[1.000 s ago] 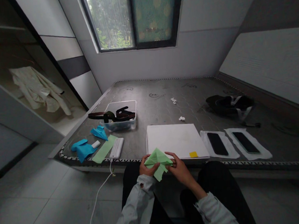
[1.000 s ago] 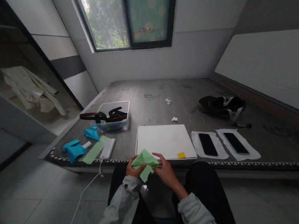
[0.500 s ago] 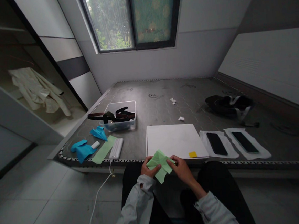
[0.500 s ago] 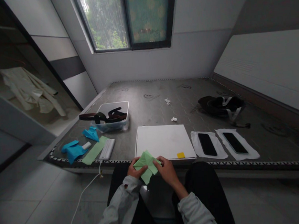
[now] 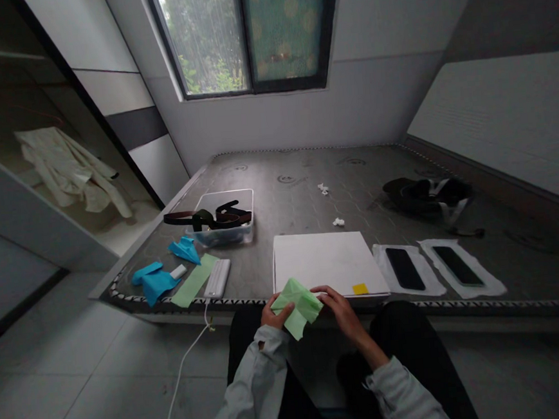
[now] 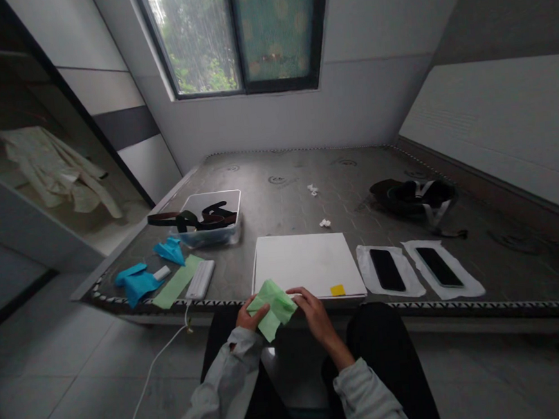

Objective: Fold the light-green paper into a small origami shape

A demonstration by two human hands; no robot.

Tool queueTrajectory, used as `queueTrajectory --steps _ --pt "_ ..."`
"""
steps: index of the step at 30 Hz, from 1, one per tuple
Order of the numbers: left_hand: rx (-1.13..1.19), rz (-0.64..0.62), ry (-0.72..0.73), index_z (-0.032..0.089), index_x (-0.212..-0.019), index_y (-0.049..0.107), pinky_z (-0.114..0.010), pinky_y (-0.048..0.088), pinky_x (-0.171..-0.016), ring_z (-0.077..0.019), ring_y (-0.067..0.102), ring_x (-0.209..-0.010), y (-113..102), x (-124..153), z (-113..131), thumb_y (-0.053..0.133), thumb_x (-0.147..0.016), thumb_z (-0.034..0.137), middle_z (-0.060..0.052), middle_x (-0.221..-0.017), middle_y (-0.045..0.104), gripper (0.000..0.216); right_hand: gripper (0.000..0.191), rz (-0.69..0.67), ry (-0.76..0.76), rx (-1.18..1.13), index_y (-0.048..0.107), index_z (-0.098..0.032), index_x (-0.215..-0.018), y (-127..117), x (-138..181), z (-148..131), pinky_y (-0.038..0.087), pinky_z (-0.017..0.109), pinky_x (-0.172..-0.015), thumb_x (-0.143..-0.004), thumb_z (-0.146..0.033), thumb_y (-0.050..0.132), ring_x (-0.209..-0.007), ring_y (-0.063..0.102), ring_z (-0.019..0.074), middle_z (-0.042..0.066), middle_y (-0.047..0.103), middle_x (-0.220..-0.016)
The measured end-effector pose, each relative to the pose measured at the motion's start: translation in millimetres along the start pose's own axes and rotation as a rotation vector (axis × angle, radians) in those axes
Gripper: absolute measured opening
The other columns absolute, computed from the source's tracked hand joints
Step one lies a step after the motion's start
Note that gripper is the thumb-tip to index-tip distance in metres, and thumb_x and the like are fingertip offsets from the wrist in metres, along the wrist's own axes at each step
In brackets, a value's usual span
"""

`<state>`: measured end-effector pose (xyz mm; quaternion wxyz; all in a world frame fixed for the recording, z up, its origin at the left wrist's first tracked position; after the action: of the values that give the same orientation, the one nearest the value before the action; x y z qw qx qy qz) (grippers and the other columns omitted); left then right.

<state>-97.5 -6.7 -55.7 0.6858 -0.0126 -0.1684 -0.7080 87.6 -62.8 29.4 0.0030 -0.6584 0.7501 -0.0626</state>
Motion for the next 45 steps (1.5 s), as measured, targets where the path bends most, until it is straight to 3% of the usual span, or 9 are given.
queueTrajectory --steps 4,10,14,17,20,31,36,40,45 --pt "0.021 -0.005 0.001 0.012 -0.085 0.067 -0.028 0.053 -0.056 -0.0191 0.066 -0.058 0 0 0 0.086 -0.044 0.041 -0.006 -0.067 0.072 0.054 0.033 -0.096 -0.038 -0.108 0.058 -0.022 -0.11 3 3 -8 0.05 0.036 -0.083 -0.079 -0.033 0.059 -0.095 0.064 0.023 0.005 0.069 -0.097" --pt "0.03 -0.041 0.001 0.012 -0.089 0.067 -0.03 0.055 -0.059 -0.0203 0.067 -0.061 3 4 4 0.086 -0.047 0.042 -0.007 -0.071 0.073 0.055 0.04 -0.121 -0.102 -0.008 0.055 -0.025 -0.117 8 9 -19 0.052 0.035 -0.086 -0.079 -0.03 0.063 -0.101 0.062 0.0211 0.006 0.061 -0.12" --pt "-0.013 -0.135 0.03 0.013 -0.091 0.066 -0.028 0.054 -0.06 -0.0198 0.067 -0.064 11 8 7 0.084 -0.049 0.042 -0.006 -0.074 0.073 0.054 0.037 -0.092 -0.094 0.105 0.057 -0.025 -0.116 12 10 -18 0.054 0.036 -0.082 -0.08 -0.032 0.064 -0.096 0.063 0.0219 0.005 0.064 -0.113" --pt "-0.085 -0.273 0.005 0.014 -0.091 0.066 -0.023 0.05 -0.049 -0.0152 0.062 -0.052 22 13 2 0.081 -0.054 0.044 -0.002 -0.067 0.07 0.05 0.029 0.003 -0.182 0.208 0.063 -0.024 -0.107 11 10 -21 0.047 0.04 -0.094 -0.079 -0.032 0.065 -0.105 0.059 0.0239 0.006 0.064 -0.112" --pt "-0.142 -0.323 -0.033 0.016 -0.09 0.064 -0.02 0.042 -0.037 -0.0103 0.053 -0.038 26 16 -3 0.078 -0.056 0.045 0.0 -0.062 0.067 0.047 0.026 0.041 -0.262 0.259 0.066 -0.024 -0.102 11 9 -22 0.041 0.04 -0.101 -0.078 -0.031 0.068 -0.113 0.055 0.0243 0.006 0.061 -0.117" --pt "-0.161 -0.29 0.056 0.016 -0.082 0.065 -0.022 0.046 -0.048 -0.0142 0.06 -0.054 26 16 10 0.078 -0.054 0.043 0.0 -0.065 0.067 0.041 0.024 0.061 -0.239 0.255 0.068 -0.024 -0.098 9 8 -18 0.041 0.041 -0.1 -0.077 -0.035 0.069 -0.11 0.056 0.0246 0.007 0.062 -0.113" --pt "-0.128 -0.262 -0.03 0.014 -0.085 0.064 -0.021 0.036 -0.033 -0.0107 0.049 -0.034 25 18 5 0.073 -0.059 0.06 0.0 -0.054 0.063 0.053 0.024 0.062 -0.232 0.26 0.068 -0.024 -0.098 9 7 -14 0.042 0.041 -0.099 -0.078 -0.036 0.067 -0.109 0.056 0.0253 0.007 0.063 -0.112" --pt "-0.101 -0.196 -0.04 0.013 -0.075 0.064 -0.021 0.031 -0.029 -0.0095 0.045 -0.028 20 14 3 0.069 -0.06 0.066 0.002 -0.045 0.057 0.056 0.021 0.073 -0.206 0.254 0.066 -0.023 -0.1 5 6 -14 0.044 0.039 -0.095 -0.084 -0.035 0.059 -0.104 0.059 0.024 0.006 0.065 -0.106" --pt "-0.095 -0.126 -0.045 0.014 -0.071 0.062 -0.021 0.031 -0.028 -0.0091 0.043 -0.026 14 11 6 0.071 -0.057 0.065 0.003 -0.042 0.055 0.054 0.037 -0.101 -0.195 0.219 0.058 -0.025 -0.118 4 9 -21 0.044 0.038 -0.097 -0.085 -0.04 0.06 -0.111 0.056 0.0242 0.006 0.058 -0.123"
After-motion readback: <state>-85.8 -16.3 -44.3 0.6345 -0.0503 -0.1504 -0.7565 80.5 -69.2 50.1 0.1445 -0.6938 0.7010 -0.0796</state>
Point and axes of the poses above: each hand's wrist, its own x-axis away from the middle knuckle, its own y-axis out of the palm, z = x × y, the point moved 7 cm from there along -x, towards the middle knuckle
